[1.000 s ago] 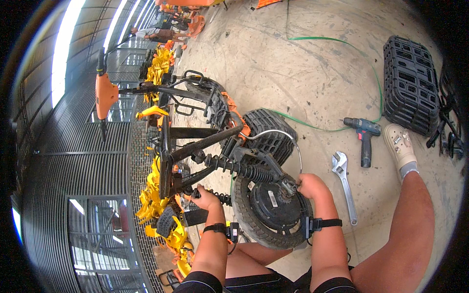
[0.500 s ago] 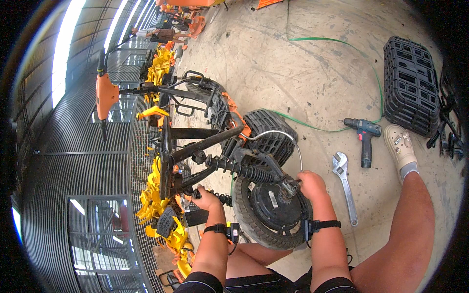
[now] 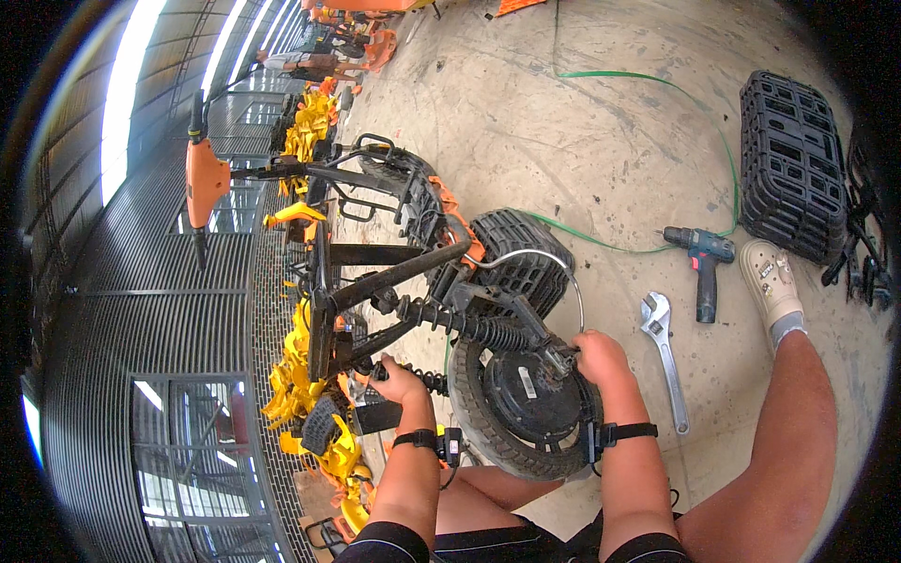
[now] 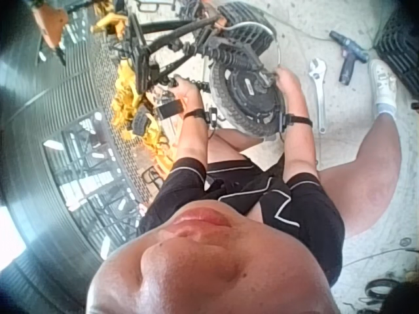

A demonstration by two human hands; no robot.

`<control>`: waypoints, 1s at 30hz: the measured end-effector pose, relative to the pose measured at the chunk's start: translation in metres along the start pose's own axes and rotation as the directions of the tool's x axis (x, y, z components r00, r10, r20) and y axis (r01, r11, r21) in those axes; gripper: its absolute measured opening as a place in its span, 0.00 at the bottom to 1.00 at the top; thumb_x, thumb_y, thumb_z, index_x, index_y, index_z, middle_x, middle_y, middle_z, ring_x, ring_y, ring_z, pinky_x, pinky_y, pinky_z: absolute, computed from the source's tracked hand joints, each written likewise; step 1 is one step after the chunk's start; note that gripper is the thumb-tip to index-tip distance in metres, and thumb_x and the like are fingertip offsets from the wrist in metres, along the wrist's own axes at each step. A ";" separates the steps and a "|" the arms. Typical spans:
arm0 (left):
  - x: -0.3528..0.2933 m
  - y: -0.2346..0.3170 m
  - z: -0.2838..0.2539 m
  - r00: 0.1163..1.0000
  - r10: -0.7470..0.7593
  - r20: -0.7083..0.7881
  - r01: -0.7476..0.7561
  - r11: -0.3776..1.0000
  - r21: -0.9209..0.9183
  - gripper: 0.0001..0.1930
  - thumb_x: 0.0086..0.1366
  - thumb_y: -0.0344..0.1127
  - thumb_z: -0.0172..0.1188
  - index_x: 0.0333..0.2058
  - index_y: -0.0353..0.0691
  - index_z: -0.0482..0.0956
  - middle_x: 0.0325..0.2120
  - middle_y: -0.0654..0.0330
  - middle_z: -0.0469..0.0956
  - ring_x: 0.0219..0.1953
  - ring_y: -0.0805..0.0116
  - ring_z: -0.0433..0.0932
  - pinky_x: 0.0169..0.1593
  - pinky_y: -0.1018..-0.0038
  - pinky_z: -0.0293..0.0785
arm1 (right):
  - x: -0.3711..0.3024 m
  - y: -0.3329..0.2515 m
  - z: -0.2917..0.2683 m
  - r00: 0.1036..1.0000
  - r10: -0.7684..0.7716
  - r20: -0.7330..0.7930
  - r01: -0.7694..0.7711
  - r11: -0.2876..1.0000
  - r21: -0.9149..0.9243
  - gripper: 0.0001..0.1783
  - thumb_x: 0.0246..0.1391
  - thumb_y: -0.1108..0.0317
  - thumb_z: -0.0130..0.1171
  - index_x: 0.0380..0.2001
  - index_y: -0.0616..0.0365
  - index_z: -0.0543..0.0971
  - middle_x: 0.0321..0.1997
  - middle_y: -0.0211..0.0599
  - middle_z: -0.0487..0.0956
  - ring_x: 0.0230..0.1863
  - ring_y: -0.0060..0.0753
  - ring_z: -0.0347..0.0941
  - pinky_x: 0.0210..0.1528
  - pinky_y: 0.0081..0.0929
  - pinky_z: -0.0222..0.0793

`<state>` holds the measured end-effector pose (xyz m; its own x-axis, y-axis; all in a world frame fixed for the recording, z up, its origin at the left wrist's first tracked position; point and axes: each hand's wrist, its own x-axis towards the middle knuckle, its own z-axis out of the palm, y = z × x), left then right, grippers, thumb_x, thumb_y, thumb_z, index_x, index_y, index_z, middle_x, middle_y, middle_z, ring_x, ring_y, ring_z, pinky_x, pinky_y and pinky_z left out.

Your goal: The person sits on the floor in a workshop and assembles a scooter by attaching a wheel to the front fork. They use a wrench to tighten the axle nut and then spin the wheel to check its movement.

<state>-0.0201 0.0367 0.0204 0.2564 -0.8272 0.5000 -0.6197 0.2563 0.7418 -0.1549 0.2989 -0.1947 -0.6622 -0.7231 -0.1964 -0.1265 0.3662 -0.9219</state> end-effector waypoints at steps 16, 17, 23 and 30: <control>0.007 -0.023 0.016 0.997 0.050 -0.057 -0.055 0.995 -0.089 0.32 0.61 0.45 0.70 0.55 0.27 0.71 0.37 0.47 0.82 0.26 0.59 0.78 0.31 0.64 0.76 | 0.011 0.014 -0.011 0.969 0.077 0.234 -0.116 0.980 0.161 0.15 0.43 0.70 0.64 0.38 0.62 0.83 0.40 0.55 0.83 0.44 0.58 0.80 0.46 0.44 0.76; 0.001 -0.012 0.012 0.997 0.046 -0.067 -0.051 0.996 -0.069 0.31 0.60 0.45 0.70 0.52 0.27 0.72 0.37 0.47 0.82 0.28 0.58 0.79 0.33 0.64 0.76 | 0.011 0.012 -0.012 0.971 0.087 0.223 -0.121 0.983 0.141 0.15 0.43 0.71 0.65 0.37 0.61 0.83 0.38 0.53 0.83 0.42 0.55 0.80 0.45 0.42 0.76; 0.026 -0.041 0.008 0.990 0.119 -0.078 -0.126 0.988 -0.086 0.29 0.60 0.46 0.70 0.49 0.26 0.74 0.38 0.46 0.82 0.33 0.55 0.80 0.40 0.60 0.76 | 0.009 -0.002 -0.018 0.980 0.075 0.185 -0.101 0.986 0.131 0.13 0.42 0.73 0.66 0.35 0.60 0.84 0.35 0.49 0.84 0.39 0.50 0.82 0.43 0.39 0.77; 0.013 -0.030 0.012 0.995 0.073 -0.072 -0.077 0.995 -0.063 0.30 0.60 0.45 0.70 0.52 0.26 0.74 0.43 0.44 0.82 0.39 0.53 0.81 0.47 0.61 0.75 | 0.006 -0.001 -0.023 0.987 0.039 0.155 -0.056 0.993 0.104 0.12 0.47 0.71 0.66 0.38 0.57 0.84 0.41 0.48 0.83 0.45 0.54 0.79 0.47 0.44 0.75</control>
<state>-0.0070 0.0127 -0.0003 0.2638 -0.7680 0.5836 -0.5893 0.3506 0.7279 -0.1757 0.3075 -0.1878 -0.5438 -0.7904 -0.2821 -0.0121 0.3435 -0.9391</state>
